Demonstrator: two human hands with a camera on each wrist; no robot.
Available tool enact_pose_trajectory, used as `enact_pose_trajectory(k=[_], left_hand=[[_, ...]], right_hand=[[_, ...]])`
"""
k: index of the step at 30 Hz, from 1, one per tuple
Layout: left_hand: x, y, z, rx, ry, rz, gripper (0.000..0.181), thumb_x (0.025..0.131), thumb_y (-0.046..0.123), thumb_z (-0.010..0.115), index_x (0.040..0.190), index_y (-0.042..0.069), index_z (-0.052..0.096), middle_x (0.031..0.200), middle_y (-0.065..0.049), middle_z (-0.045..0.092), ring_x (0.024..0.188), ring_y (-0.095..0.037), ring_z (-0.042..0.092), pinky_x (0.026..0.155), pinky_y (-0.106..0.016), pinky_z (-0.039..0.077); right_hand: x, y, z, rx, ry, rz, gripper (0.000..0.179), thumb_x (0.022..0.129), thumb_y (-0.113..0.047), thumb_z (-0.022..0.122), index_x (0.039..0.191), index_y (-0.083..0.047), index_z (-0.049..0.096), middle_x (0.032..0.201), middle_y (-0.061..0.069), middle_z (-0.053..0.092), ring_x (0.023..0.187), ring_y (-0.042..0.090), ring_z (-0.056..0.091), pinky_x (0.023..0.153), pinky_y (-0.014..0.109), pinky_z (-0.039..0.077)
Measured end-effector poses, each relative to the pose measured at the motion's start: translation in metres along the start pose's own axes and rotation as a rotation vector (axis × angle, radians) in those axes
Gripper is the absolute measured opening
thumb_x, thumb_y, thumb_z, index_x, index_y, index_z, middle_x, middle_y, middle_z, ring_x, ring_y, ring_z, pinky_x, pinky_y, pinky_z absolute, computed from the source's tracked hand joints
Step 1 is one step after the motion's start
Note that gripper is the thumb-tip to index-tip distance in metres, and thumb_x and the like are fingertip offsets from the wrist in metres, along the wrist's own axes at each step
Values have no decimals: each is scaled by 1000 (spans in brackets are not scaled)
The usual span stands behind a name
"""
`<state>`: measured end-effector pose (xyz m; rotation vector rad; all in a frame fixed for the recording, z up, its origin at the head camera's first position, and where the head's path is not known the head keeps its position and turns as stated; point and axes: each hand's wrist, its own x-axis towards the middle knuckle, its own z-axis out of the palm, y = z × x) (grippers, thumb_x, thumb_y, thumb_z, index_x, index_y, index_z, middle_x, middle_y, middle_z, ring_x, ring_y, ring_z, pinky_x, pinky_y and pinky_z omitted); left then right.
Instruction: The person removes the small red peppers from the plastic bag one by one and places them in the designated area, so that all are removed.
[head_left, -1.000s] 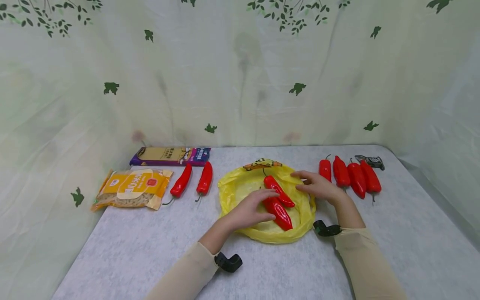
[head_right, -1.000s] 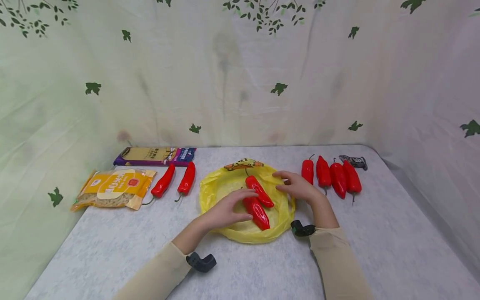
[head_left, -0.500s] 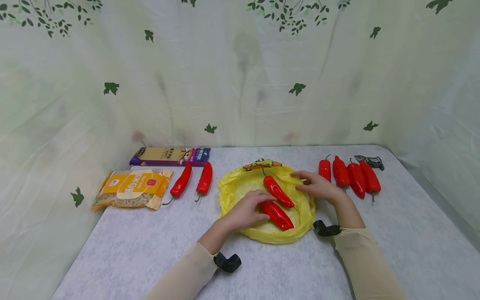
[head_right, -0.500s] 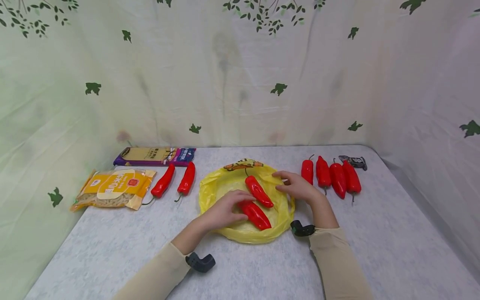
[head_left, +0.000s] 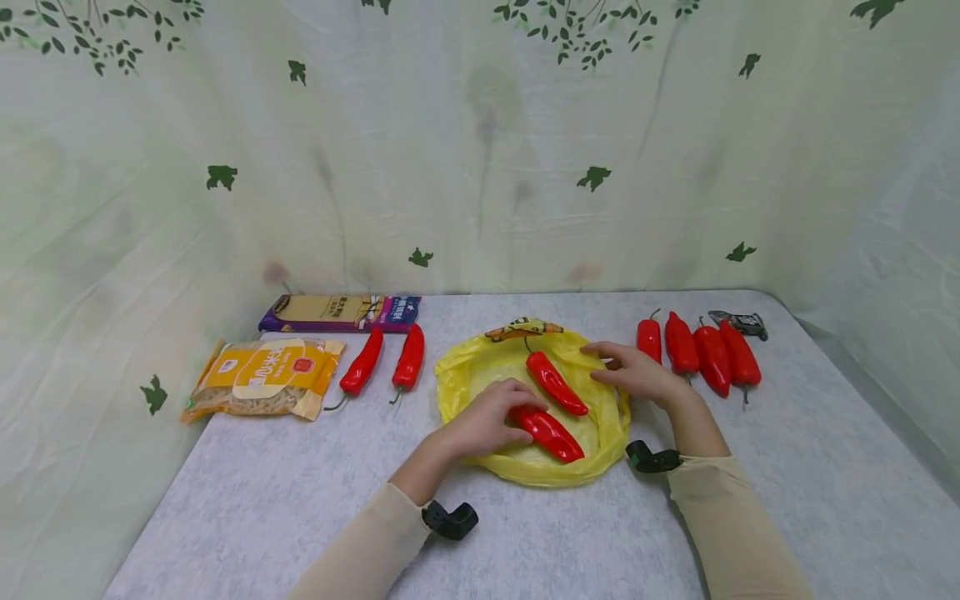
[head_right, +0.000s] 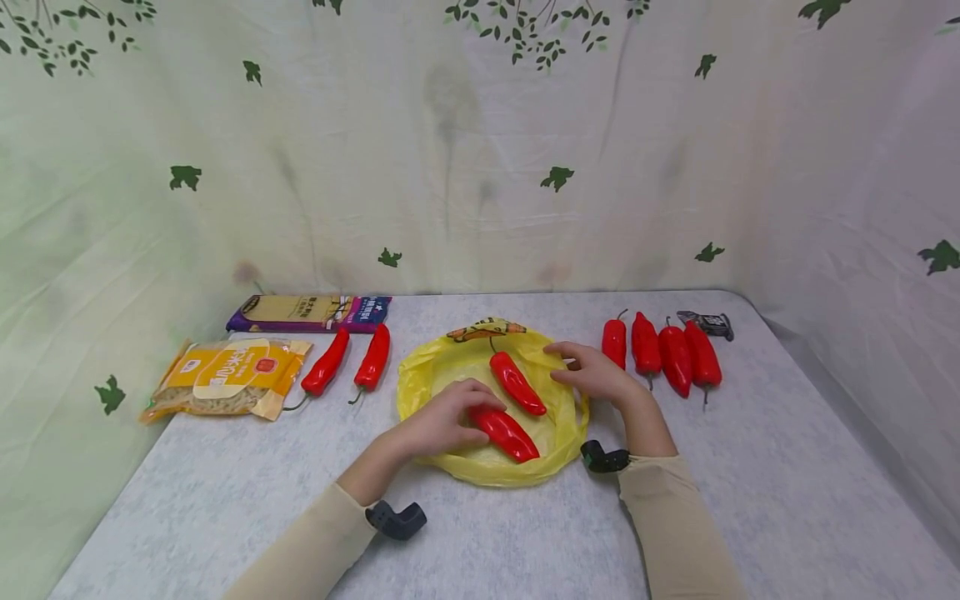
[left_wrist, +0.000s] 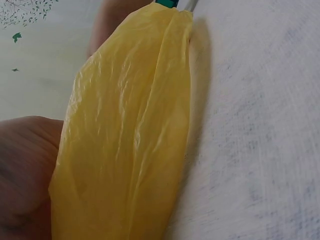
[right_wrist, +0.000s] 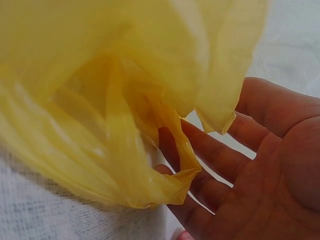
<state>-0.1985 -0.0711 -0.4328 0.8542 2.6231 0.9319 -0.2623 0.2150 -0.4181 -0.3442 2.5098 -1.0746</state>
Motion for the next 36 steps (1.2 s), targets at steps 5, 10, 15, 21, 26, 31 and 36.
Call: enact_pose_trajectory(k=[5, 10, 15, 21, 26, 31, 36], left_hand=[[-1, 0, -2, 38, -12, 19, 42, 90, 20, 73, 131, 26, 66, 136, 4, 60, 128, -19, 50, 110, -40, 42], [-2, 1, -3, 87, -4, 30, 41, 89, 21, 75, 128, 24, 68, 130, 7, 67, 121, -17, 53, 101, -38, 38], [-2, 2, -4, 116, 1, 25, 40, 88, 24, 76, 127, 27, 69, 128, 8, 68, 119, -15, 55, 91, -33, 32], [-3, 1, -6, 77, -13, 20, 40, 88, 24, 76, 126, 28, 68, 126, 9, 68, 121, -12, 57, 100, -35, 37], [-4, 0, -8, 12, -23, 7, 40, 89, 20, 75, 127, 25, 67, 124, 7, 65, 117, -12, 57, 107, -35, 46], [-5, 0, -13, -20, -5, -4, 40, 88, 19, 76, 126, 24, 67, 121, 6, 64, 112, -11, 56, 103, -34, 48], [-7, -2, -20, -55, 21, -2, 39, 88, 21, 76, 126, 24, 67, 119, 8, 64, 109, -11, 56, 100, -33, 49]], right_hand=[[0, 0, 0, -1, 1, -1, 56, 94, -30, 65, 147, -20, 49, 151, 18, 46, 127, 36, 53, 96, 43, 57], [-1, 0, 0, 3, -6, -8, 56, 94, -30, 65, 147, -19, 49, 151, 18, 46, 127, 37, 53, 96, 43, 57], [0, 0, 0, 4, -5, -7, 56, 94, -30, 64, 147, -19, 49, 151, 18, 46, 128, 37, 52, 97, 44, 57], [0, 0, 0, 6, -3, -5, 55, 95, -30, 64, 147, -19, 49, 151, 18, 46, 128, 37, 52, 98, 45, 56], [0, -1, 0, 13, -4, -1, 56, 94, -30, 65, 147, -19, 48, 151, 18, 46, 128, 36, 52, 97, 44, 56], [0, -1, 1, 5, 0, 5, 56, 94, -31, 65, 147, -20, 48, 151, 17, 46, 126, 35, 53, 97, 43, 57], [1, 0, 2, -2, 2, 9, 56, 94, -31, 65, 147, -21, 48, 151, 17, 46, 125, 35, 53, 96, 42, 57]])
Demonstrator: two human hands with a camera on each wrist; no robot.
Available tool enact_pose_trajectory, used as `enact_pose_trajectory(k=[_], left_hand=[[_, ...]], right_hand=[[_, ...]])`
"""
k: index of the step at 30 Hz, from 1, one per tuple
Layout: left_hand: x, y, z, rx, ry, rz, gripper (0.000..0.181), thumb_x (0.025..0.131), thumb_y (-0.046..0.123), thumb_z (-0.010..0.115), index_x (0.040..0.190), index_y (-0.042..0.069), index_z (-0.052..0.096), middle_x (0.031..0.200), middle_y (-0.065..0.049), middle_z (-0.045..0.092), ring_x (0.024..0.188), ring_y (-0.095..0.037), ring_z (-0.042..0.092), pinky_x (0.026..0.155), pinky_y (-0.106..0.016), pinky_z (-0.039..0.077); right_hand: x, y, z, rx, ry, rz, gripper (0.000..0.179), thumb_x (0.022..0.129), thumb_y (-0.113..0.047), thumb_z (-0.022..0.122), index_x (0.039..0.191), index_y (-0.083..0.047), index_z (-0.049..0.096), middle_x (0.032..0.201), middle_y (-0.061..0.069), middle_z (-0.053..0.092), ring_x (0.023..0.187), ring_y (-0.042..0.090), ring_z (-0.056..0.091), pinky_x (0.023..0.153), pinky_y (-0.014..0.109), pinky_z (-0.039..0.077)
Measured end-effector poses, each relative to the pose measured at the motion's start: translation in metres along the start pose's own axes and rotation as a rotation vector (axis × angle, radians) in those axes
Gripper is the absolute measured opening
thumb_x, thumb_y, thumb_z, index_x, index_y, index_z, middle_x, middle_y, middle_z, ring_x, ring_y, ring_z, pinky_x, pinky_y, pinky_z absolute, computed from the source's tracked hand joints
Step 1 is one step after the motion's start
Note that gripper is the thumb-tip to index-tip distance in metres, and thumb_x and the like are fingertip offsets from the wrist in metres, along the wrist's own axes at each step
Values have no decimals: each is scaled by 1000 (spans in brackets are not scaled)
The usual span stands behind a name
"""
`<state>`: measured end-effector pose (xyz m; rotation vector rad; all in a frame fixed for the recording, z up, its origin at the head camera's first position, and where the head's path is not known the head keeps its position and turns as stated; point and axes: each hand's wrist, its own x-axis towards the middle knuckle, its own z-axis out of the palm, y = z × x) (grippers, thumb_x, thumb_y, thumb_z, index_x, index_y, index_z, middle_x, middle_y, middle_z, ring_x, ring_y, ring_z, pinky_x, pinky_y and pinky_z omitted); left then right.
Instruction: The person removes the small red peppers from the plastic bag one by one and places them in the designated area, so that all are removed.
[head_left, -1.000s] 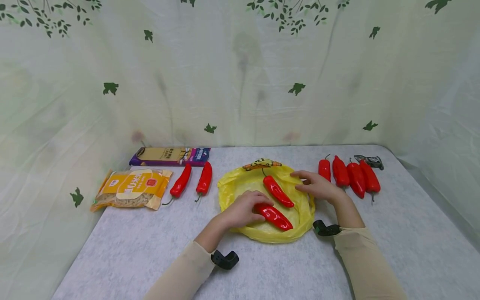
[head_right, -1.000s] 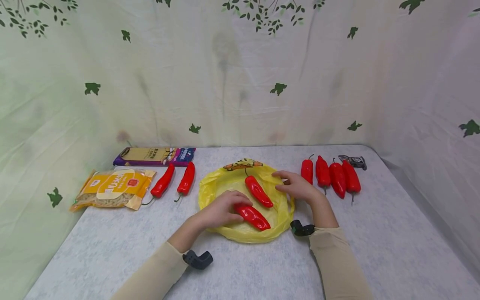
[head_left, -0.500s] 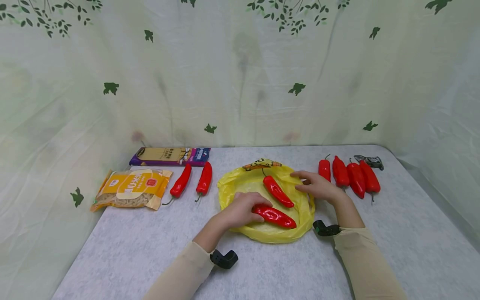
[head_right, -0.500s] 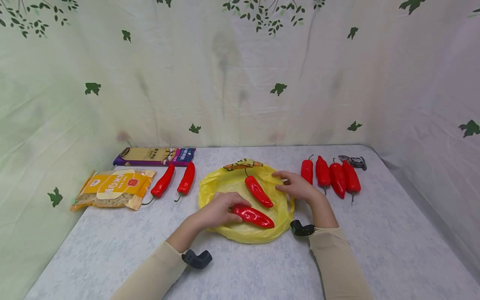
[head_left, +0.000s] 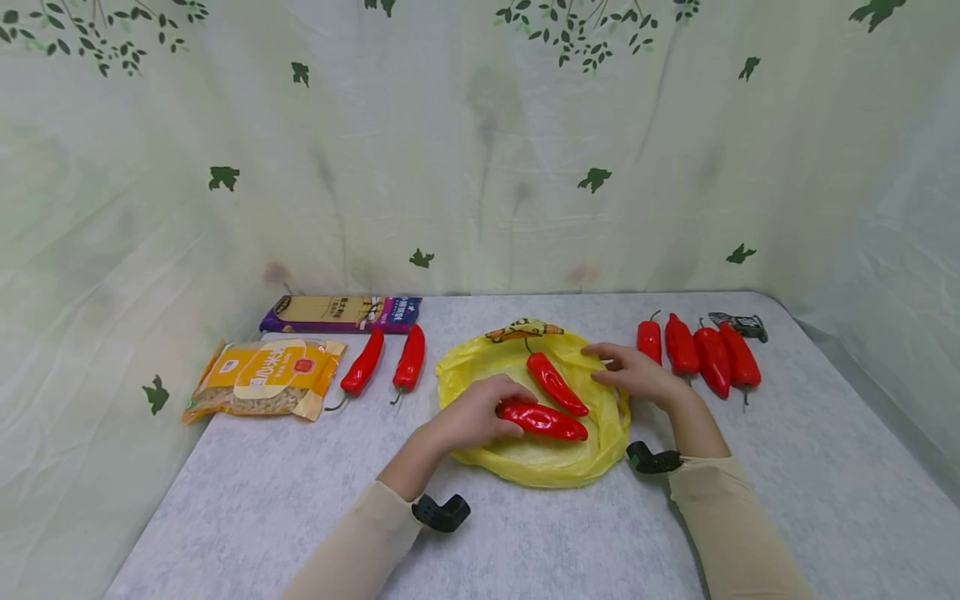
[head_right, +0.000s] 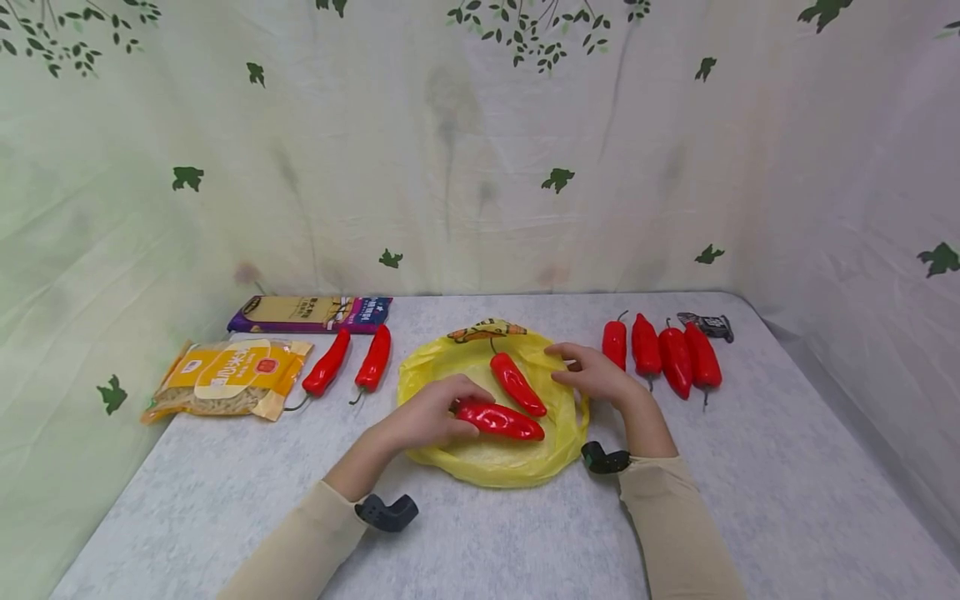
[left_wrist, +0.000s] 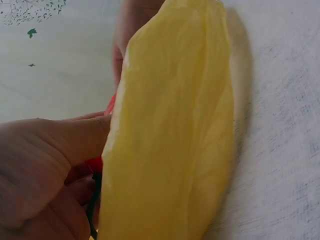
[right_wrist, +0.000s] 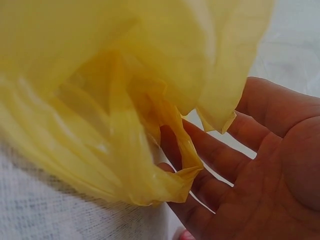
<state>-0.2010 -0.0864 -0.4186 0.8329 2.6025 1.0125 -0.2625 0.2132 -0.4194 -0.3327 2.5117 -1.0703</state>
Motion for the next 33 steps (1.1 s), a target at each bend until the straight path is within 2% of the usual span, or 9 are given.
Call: enact_pose_trajectory(k=[11, 16, 20, 24, 33], left_hand=[[-5, -3, -9, -128, 66, -1, 40, 88, 26, 75, 127, 28, 66, 123, 11, 66, 111, -11, 57, 94, -31, 53], [-9, 0, -9, -142, 123, -15, 40, 89, 26, 74, 129, 31, 66, 129, 11, 65, 121, -14, 56, 103, -38, 51], [-17, 1, -11, -152, 177, -47, 41, 90, 26, 74, 130, 29, 65, 133, 7, 65, 124, -17, 57, 105, -42, 51], [-26, -3, -14, -177, 216, -81, 42, 89, 25, 74, 130, 30, 65, 132, 8, 65, 123, -17, 57, 102, -42, 53], [-49, -16, -24, -169, 270, -148, 44, 87, 24, 77, 127, 35, 65, 131, 8, 65, 125, -18, 56, 102, -44, 54]], right_hand=[[1, 3, 1, -4, 10, 5, 56, 95, -32, 64, 147, -21, 48, 152, 16, 46, 126, 34, 53, 97, 43, 56], [1, 1, 0, 6, 11, -1, 56, 94, -31, 65, 147, -20, 49, 152, 17, 46, 127, 35, 53, 97, 43, 56], [1, -1, 0, -6, 11, -13, 55, 95, -31, 64, 147, -20, 49, 151, 17, 46, 127, 35, 54, 98, 44, 56], [1, 0, 0, -12, 10, -16, 55, 95, -30, 64, 146, -20, 49, 151, 17, 47, 127, 35, 53, 98, 45, 55], [1, 4, 0, -3, 12, -7, 55, 95, -31, 64, 146, -20, 49, 151, 16, 47, 127, 35, 53, 99, 45, 55]])
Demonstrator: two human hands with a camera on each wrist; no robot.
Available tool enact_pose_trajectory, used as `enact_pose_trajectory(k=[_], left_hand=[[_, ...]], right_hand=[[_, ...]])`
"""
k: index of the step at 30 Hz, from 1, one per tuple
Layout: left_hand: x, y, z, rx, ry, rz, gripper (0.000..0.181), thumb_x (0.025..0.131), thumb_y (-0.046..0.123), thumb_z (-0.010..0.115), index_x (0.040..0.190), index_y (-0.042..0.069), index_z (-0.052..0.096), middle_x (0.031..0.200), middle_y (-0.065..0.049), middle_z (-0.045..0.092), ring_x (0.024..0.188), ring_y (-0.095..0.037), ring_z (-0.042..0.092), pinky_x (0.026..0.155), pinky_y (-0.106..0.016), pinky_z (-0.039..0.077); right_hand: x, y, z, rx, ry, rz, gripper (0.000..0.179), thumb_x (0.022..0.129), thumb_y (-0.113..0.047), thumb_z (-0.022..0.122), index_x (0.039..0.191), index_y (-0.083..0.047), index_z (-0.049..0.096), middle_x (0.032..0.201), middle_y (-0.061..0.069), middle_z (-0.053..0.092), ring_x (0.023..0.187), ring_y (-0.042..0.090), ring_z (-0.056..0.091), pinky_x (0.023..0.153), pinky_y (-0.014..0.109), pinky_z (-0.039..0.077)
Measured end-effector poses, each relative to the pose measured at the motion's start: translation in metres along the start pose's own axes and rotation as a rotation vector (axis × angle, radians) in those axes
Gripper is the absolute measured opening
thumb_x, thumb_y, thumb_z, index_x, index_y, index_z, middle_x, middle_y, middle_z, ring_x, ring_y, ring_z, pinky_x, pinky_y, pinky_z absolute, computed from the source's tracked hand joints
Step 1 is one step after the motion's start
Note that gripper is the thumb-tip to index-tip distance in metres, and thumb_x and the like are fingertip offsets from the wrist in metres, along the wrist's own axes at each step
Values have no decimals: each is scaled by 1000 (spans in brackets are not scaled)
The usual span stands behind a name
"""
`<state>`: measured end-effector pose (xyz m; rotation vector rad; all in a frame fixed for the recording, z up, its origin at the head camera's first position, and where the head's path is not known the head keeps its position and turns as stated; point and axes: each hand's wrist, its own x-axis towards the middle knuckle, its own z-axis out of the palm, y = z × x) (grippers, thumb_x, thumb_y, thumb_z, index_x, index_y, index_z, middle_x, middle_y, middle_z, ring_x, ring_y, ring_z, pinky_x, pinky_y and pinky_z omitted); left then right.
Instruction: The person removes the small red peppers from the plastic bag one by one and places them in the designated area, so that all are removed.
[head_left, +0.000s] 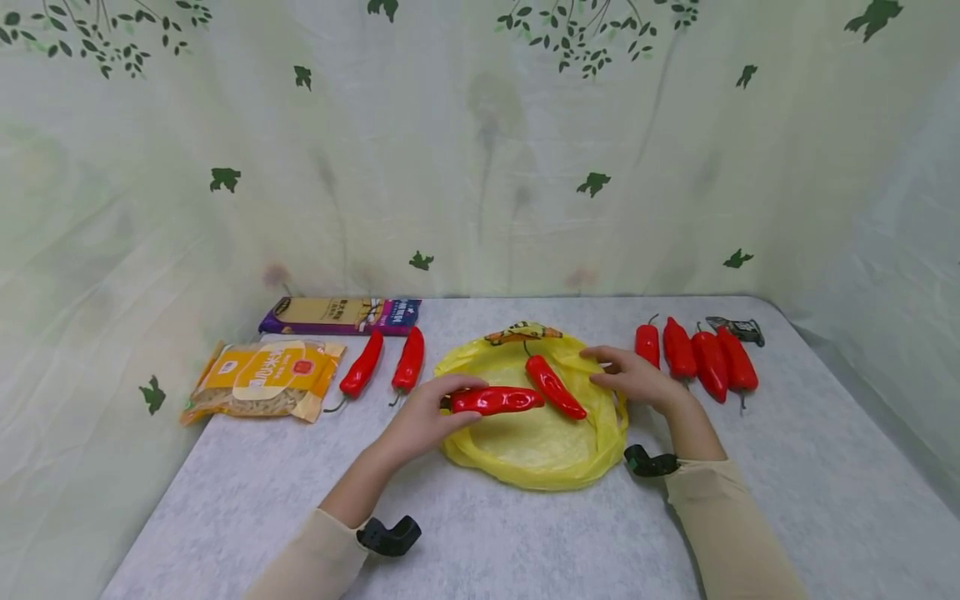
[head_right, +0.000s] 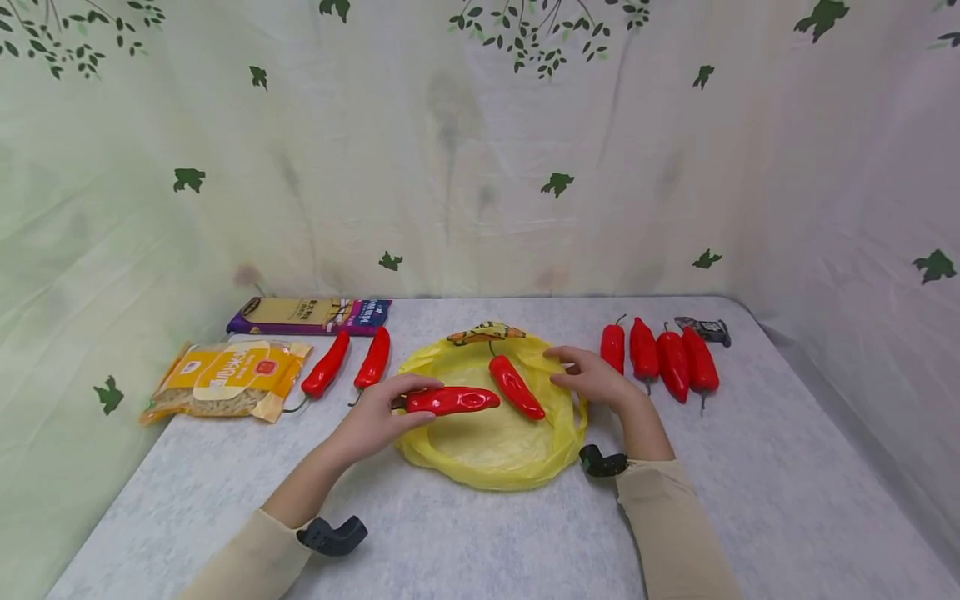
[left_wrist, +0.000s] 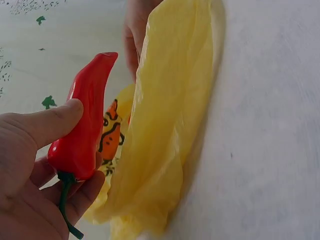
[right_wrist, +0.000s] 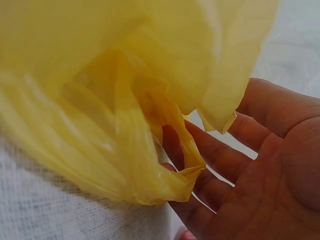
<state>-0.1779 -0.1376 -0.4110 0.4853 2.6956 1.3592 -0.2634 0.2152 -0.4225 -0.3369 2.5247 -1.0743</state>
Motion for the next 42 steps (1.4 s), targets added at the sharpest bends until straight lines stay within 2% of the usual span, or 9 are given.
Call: enact_pose_trajectory(k=[7, 16, 21, 30, 36, 42], left_hand=[[-15, -16, -19, -26, 37, -90, 45, 86, 26, 77, 129, 34, 64, 131, 7, 63, 122, -20, 55, 96, -40, 57], [-34, -40, -39, -38, 83, -138, 49, 84, 34, 79, 130, 33, 62, 132, 3, 62, 119, -23, 55, 93, -38, 57], [-46, -52, -48, -11, 79, -164, 50, 85, 39, 77, 132, 31, 62, 135, 1, 62, 121, -24, 54, 94, -38, 56], [-65, -70, -71, 44, 58, -194, 50, 86, 37, 76, 133, 27, 61, 138, -5, 60, 122, -28, 52, 94, -39, 54], [-78, -79, -87, 79, 53, -228, 51, 87, 37, 76, 134, 26, 60, 141, -8, 57, 127, -31, 50, 98, -48, 54], [-87, -91, -99, 116, 53, -263, 52, 87, 35, 75, 136, 22, 59, 140, -11, 58, 123, -31, 51, 97, -49, 53]], right_hand=[[0, -2, 1, -5, -5, 9, 55, 95, -32, 64, 147, -22, 49, 151, 15, 47, 127, 35, 53, 99, 44, 55], [-1, -3, -2, 1, -5, 12, 56, 95, -32, 64, 147, -21, 48, 152, 16, 45, 128, 35, 52, 99, 45, 55], [-1, -2, -2, 4, -7, 9, 57, 95, -31, 65, 147, -20, 48, 152, 16, 45, 128, 36, 52, 99, 45, 55], [-2, -3, -1, 12, -7, -3, 55, 95, -29, 64, 147, -19, 48, 151, 18, 46, 129, 37, 51, 99, 45, 55], [-3, -5, -2, 10, -5, 6, 56, 95, -29, 64, 147, -20, 48, 151, 18, 46, 128, 36, 51, 99, 45, 55], [-2, -3, -1, 13, -5, 13, 56, 95, -30, 64, 147, -20, 48, 151, 18, 45, 128, 36, 51, 99, 45, 55]])
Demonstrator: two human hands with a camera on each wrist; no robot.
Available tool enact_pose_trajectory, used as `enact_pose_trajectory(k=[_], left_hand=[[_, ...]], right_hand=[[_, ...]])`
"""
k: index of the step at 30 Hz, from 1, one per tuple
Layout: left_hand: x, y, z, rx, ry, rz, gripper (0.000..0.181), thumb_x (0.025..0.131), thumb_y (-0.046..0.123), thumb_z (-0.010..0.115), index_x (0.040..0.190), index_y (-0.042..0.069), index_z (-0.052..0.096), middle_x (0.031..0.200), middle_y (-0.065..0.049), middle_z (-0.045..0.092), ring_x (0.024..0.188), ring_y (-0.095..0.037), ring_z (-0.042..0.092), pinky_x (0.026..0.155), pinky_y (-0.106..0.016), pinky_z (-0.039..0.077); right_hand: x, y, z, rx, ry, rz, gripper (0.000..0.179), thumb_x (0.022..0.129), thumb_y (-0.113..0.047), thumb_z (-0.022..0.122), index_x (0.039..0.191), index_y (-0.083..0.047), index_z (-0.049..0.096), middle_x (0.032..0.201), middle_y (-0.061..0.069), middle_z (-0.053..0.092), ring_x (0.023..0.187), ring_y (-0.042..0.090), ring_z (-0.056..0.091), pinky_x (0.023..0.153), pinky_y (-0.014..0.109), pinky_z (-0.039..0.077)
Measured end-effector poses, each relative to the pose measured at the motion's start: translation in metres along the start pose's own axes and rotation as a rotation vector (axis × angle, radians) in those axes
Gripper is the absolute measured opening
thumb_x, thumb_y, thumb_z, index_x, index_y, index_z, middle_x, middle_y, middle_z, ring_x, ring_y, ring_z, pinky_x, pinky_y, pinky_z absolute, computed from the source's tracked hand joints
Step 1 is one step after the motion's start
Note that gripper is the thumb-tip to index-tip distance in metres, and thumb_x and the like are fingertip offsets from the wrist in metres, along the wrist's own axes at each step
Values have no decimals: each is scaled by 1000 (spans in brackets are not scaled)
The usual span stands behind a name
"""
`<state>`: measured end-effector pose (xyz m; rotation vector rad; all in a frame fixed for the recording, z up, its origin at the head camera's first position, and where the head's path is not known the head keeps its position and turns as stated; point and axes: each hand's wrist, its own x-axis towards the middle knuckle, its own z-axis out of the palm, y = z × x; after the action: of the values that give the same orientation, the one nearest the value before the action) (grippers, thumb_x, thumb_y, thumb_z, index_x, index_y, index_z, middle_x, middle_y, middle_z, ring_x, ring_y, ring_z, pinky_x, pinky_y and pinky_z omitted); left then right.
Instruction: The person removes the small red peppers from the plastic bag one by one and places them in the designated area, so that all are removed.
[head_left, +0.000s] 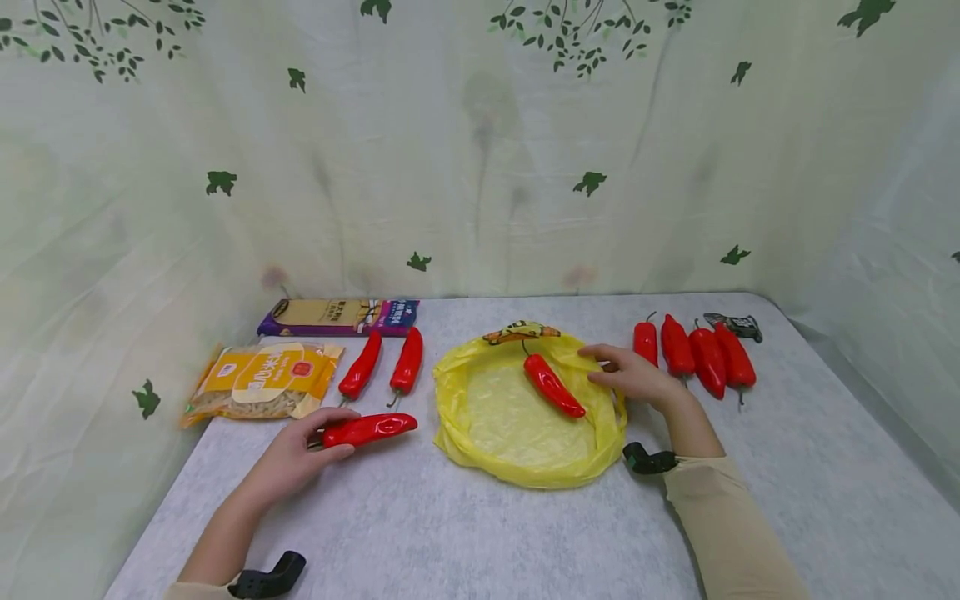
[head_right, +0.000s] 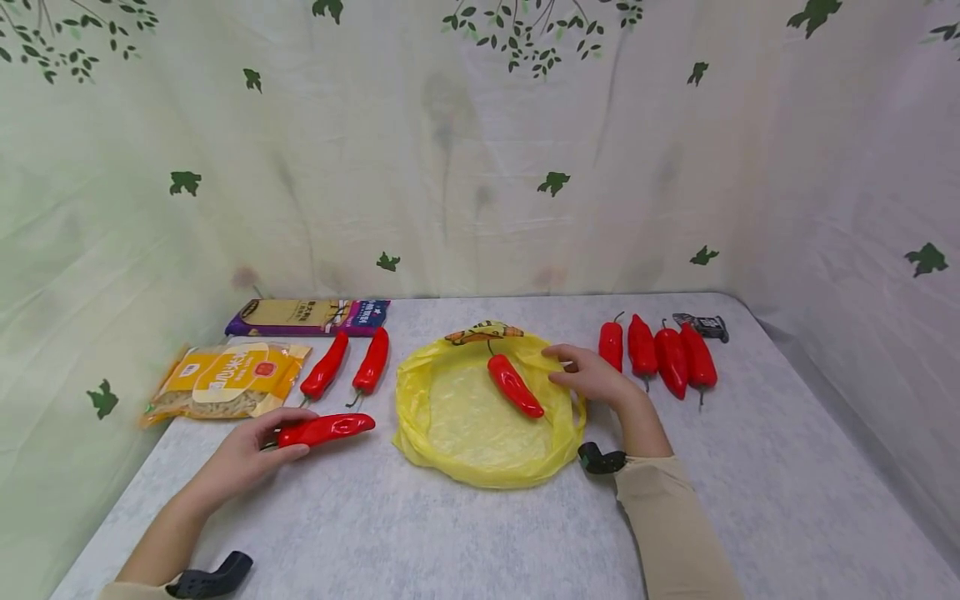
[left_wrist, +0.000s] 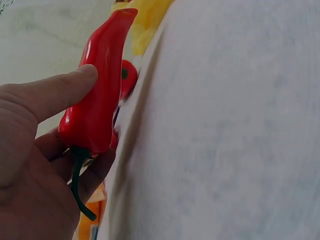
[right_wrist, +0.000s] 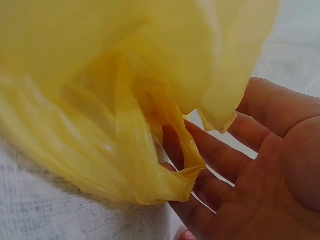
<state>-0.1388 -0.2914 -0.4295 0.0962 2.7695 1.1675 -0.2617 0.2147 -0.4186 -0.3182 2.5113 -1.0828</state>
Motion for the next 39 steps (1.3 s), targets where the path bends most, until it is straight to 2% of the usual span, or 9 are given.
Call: enact_pose_trajectory(k=[7, 16, 23, 26, 31, 39], left_hand=[[-5, -10, -3, 10, -2, -36, 54, 88, 33, 74, 137, 19, 58, 142, -15, 55, 128, -35, 49, 104, -60, 47], [-8, -20, -10, 37, 14, -84, 57, 88, 32, 75, 140, 19, 56, 145, -18, 52, 130, -37, 46, 103, -60, 48], [-9, -22, -13, 45, 16, -101, 59, 88, 33, 74, 142, 18, 54, 148, -19, 49, 132, -39, 45, 104, -63, 46], [-10, -22, -13, 49, 23, -103, 60, 88, 35, 74, 142, 18, 53, 147, -19, 50, 130, -39, 47, 103, -61, 48], [-10, -21, -12, 53, 51, -105, 60, 89, 40, 72, 142, 17, 53, 144, -19, 53, 125, -35, 52, 96, -50, 56], [-13, -10, -14, 41, 162, -76, 51, 94, 39, 67, 139, 18, 55, 136, -17, 58, 123, -33, 53, 92, -45, 58]], right_hand=[[-1, 1, -1, -1, -1, 5, 57, 94, -30, 65, 148, -20, 48, 151, 17, 45, 128, 35, 51, 99, 45, 55], [-1, 2, -1, -4, 1, 16, 57, 94, -30, 65, 147, -21, 48, 152, 17, 45, 130, 36, 50, 100, 45, 55], [0, 2, -1, -6, -1, 1, 56, 95, -30, 64, 147, -21, 48, 153, 16, 44, 129, 36, 50, 100, 46, 55], [0, 1, -1, -1, -1, 1, 55, 95, -29, 64, 147, -21, 48, 153, 16, 44, 128, 35, 51, 100, 46, 54], [1, 1, 0, 1, 4, 0, 55, 95, -29, 64, 147, -21, 48, 152, 16, 45, 128, 35, 51, 99, 45, 55], [2, 3, 0, 3, 6, 0, 55, 94, -30, 65, 147, -22, 49, 151, 15, 46, 128, 35, 51, 99, 44, 55]])
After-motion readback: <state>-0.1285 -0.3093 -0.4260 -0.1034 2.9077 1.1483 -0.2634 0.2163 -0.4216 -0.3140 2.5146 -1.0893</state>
